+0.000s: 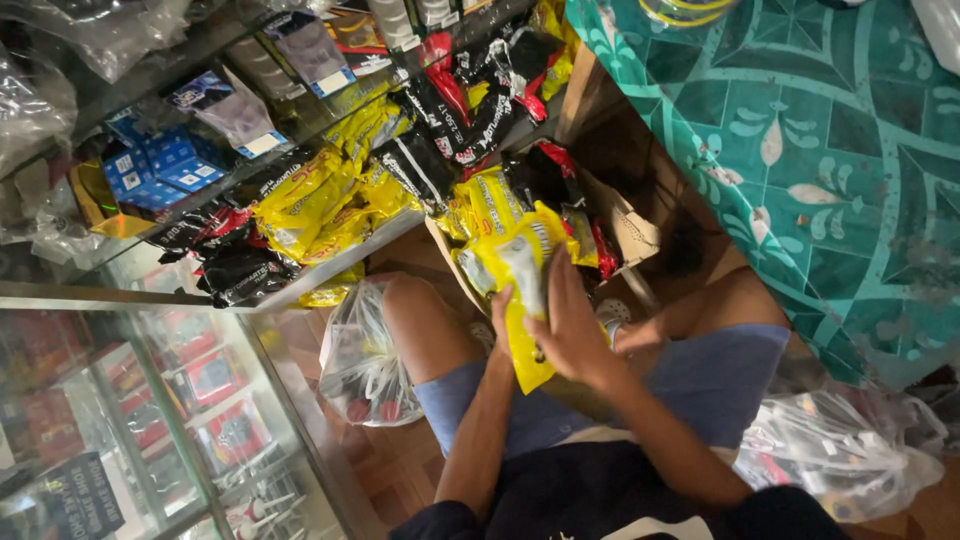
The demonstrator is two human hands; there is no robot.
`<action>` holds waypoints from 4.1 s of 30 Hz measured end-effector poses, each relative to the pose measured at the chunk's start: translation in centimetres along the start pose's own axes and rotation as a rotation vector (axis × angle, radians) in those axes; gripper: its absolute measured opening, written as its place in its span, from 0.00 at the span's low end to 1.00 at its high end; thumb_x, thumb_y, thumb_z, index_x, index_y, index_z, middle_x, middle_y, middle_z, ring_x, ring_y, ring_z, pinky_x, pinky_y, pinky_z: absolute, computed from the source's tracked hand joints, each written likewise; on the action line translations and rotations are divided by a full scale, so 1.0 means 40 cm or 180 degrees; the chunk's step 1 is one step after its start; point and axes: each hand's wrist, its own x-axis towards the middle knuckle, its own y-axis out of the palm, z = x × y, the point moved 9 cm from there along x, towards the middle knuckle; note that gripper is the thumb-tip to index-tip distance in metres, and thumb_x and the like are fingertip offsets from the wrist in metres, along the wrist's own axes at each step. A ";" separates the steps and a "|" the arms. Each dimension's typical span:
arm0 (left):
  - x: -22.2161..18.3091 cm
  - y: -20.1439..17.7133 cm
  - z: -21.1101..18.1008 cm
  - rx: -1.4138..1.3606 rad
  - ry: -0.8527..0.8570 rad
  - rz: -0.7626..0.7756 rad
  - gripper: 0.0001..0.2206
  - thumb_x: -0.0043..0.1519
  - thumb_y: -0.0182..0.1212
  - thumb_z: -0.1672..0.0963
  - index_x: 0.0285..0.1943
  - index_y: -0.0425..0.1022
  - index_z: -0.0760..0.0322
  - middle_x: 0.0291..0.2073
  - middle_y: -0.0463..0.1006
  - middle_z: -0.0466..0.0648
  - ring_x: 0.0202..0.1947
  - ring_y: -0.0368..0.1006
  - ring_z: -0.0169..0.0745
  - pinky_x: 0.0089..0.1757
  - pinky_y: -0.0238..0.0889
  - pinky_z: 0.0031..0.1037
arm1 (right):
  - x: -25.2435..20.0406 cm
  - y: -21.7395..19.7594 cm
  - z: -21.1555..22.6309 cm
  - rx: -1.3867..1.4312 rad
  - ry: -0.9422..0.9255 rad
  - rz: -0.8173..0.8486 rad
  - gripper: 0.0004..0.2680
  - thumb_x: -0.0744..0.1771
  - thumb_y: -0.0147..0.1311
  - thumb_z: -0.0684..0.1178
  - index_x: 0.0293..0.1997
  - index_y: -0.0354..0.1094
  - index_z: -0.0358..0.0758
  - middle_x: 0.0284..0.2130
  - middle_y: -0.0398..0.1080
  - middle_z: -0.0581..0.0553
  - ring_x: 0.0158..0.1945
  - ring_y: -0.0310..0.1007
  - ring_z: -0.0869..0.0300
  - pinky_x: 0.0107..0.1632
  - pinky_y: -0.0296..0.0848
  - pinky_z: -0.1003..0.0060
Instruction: Sorting and inspecting packaged motorcycle inner tubes in a storage area.
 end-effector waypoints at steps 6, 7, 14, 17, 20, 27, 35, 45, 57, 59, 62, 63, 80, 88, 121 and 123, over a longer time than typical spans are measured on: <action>-0.027 0.063 0.031 0.0405 -0.0759 -0.0390 0.36 0.61 0.50 0.41 0.74 0.60 0.62 0.61 0.72 0.61 0.59 0.71 0.57 0.57 0.67 0.45 | 0.032 -0.021 -0.002 -0.0012 -0.0301 0.0077 0.42 0.69 0.23 0.79 0.77 0.20 0.21 0.76 0.22 0.17 0.80 0.22 0.30 0.76 0.28 0.39; -0.026 0.078 0.018 0.0302 -0.0651 -0.0323 0.35 0.60 0.50 0.41 0.73 0.61 0.61 0.60 0.73 0.59 0.58 0.71 0.56 0.56 0.68 0.44 | 0.018 0.008 0.004 -0.0312 -0.0458 0.0460 0.41 0.69 0.21 0.80 0.78 0.23 0.26 0.77 0.26 0.21 0.81 0.25 0.33 0.78 0.31 0.43; -0.031 -0.083 0.081 0.0685 -0.1176 -0.0500 0.29 0.66 0.51 0.43 0.66 0.69 0.68 0.47 0.77 0.57 0.45 0.73 0.52 0.48 0.68 0.41 | 0.054 -0.071 -0.090 0.0060 0.0029 -0.0370 0.42 0.68 0.24 0.80 0.79 0.29 0.24 0.77 0.31 0.21 0.79 0.31 0.32 0.77 0.34 0.42; -0.035 -0.153 0.126 0.1076 -0.1593 -0.0585 0.28 0.65 0.50 0.42 0.60 0.71 0.67 0.41 0.79 0.57 0.38 0.74 0.52 0.40 0.69 0.41 | 0.064 -0.077 -0.098 0.0039 0.0107 -0.0414 0.40 0.69 0.31 0.78 0.78 0.35 0.25 0.76 0.38 0.22 0.78 0.36 0.31 0.76 0.42 0.39; -0.016 -0.164 0.092 0.2030 -0.1289 -0.0231 0.30 0.68 0.43 0.41 0.68 0.66 0.65 0.54 0.73 0.53 0.51 0.70 0.46 0.49 0.65 0.37 | 0.060 -0.031 -0.077 -0.0485 -0.0096 -0.0029 0.35 0.67 0.30 0.77 0.74 0.50 0.36 0.71 0.53 0.32 0.75 0.54 0.41 0.75 0.57 0.44; -0.024 -0.042 0.071 0.2473 -0.1308 -0.0053 0.36 0.71 0.37 0.43 0.78 0.55 0.76 0.69 0.60 0.74 0.62 0.63 0.66 0.55 0.62 0.44 | 0.065 -0.087 -0.063 -0.0373 0.0080 -0.0283 0.27 0.69 0.45 0.63 0.72 0.54 0.30 0.69 0.57 0.26 0.68 0.62 0.40 0.66 0.65 0.47; -0.039 0.028 0.048 0.1616 -0.1237 -0.0322 0.21 0.71 0.46 0.48 0.58 0.73 0.69 0.38 0.79 0.51 0.34 0.75 0.42 0.36 0.70 0.32 | 0.008 -0.117 -0.010 0.0443 -0.1044 -0.0691 0.16 0.70 0.51 0.37 0.67 0.59 0.32 0.65 0.61 0.31 0.66 0.68 0.42 0.64 0.73 0.54; -0.037 0.096 0.018 0.1880 -0.0933 -0.0162 0.22 0.64 0.53 0.53 0.64 0.69 0.69 0.43 0.79 0.51 0.39 0.77 0.42 0.40 0.73 0.32 | 0.077 -0.214 0.018 -0.0482 -0.1136 -0.0688 0.11 0.64 0.58 0.35 0.50 0.75 0.37 0.49 0.73 0.43 0.51 0.71 0.43 0.53 0.72 0.52; -0.053 0.110 0.039 0.1476 -0.1064 -0.0149 0.25 0.61 0.55 0.54 0.67 0.67 0.69 0.47 0.79 0.54 0.41 0.78 0.44 0.42 0.74 0.34 | 0.025 -0.177 -0.129 0.0037 -0.1056 -0.0736 0.17 0.60 0.51 0.29 0.51 0.75 0.38 0.49 0.74 0.38 0.50 0.77 0.45 0.52 0.77 0.58; -0.067 0.133 0.031 0.1573 -0.1167 -0.0363 0.25 0.60 0.55 0.54 0.67 0.67 0.65 0.48 0.79 0.51 0.42 0.78 0.43 0.42 0.73 0.33 | -0.013 -0.194 -0.173 0.0136 -0.0153 -0.1589 0.10 0.67 0.55 0.31 0.51 0.73 0.35 0.47 0.75 0.37 0.49 0.79 0.47 0.52 0.77 0.60; -0.043 0.085 0.042 0.1941 -0.1233 -0.0393 0.23 0.64 0.54 0.52 0.65 0.70 0.68 0.46 0.80 0.51 0.41 0.78 0.42 0.41 0.74 0.31 | -0.049 -0.137 -0.155 0.0115 -0.0178 -0.1903 0.09 0.70 0.51 0.31 0.54 0.69 0.32 0.52 0.75 0.36 0.55 0.79 0.49 0.58 0.78 0.60; -0.041 0.038 0.065 0.1940 -0.1268 -0.0415 0.23 0.64 0.54 0.52 0.65 0.70 0.68 0.46 0.80 0.51 0.41 0.78 0.42 0.41 0.74 0.31 | -0.062 -0.115 -0.148 0.0122 -0.0138 -0.1897 0.09 0.70 0.51 0.31 0.54 0.69 0.32 0.52 0.75 0.36 0.55 0.79 0.49 0.58 0.78 0.60; -0.042 -0.145 -0.044 0.0750 -0.0557 -0.1308 0.22 0.66 0.57 0.48 0.61 0.71 0.68 0.40 0.78 0.52 0.33 0.75 0.44 0.33 0.71 0.31 | -0.175 0.132 -0.199 0.0792 0.0415 -0.0141 0.13 0.66 0.52 0.35 0.57 0.71 0.34 0.55 0.74 0.38 0.60 0.74 0.50 0.60 0.72 0.61; -0.043 -0.076 -0.108 0.3367 0.0559 -0.1569 0.34 0.60 0.61 0.59 0.76 0.53 0.70 0.55 0.76 0.58 0.51 0.75 0.48 0.49 0.72 0.33 | -0.169 0.234 -0.317 0.1536 0.0771 0.0557 0.17 0.67 0.54 0.44 0.64 0.61 0.34 0.51 0.69 0.32 0.55 0.70 0.46 0.56 0.69 0.58; 0.028 -0.077 0.248 0.6213 -0.1221 0.0992 0.22 0.58 0.61 0.50 0.57 0.73 0.67 0.50 0.76 0.66 0.52 0.69 0.74 0.50 0.63 0.58 | 0.089 0.077 -1.104 -0.1412 0.1605 -0.0701 0.11 0.69 0.56 0.55 0.51 0.71 0.40 0.43 0.75 0.33 0.48 0.74 0.38 0.51 0.71 0.45; 0.034 -0.124 0.273 0.6190 -0.1130 0.1104 0.21 0.59 0.60 0.51 0.57 0.73 0.67 0.51 0.75 0.66 0.52 0.69 0.74 0.51 0.63 0.57 | 0.057 0.124 -1.172 -0.1806 0.1872 -0.0455 0.08 0.73 0.53 0.55 0.50 0.72 0.45 0.41 0.75 0.35 0.44 0.75 0.40 0.46 0.72 0.45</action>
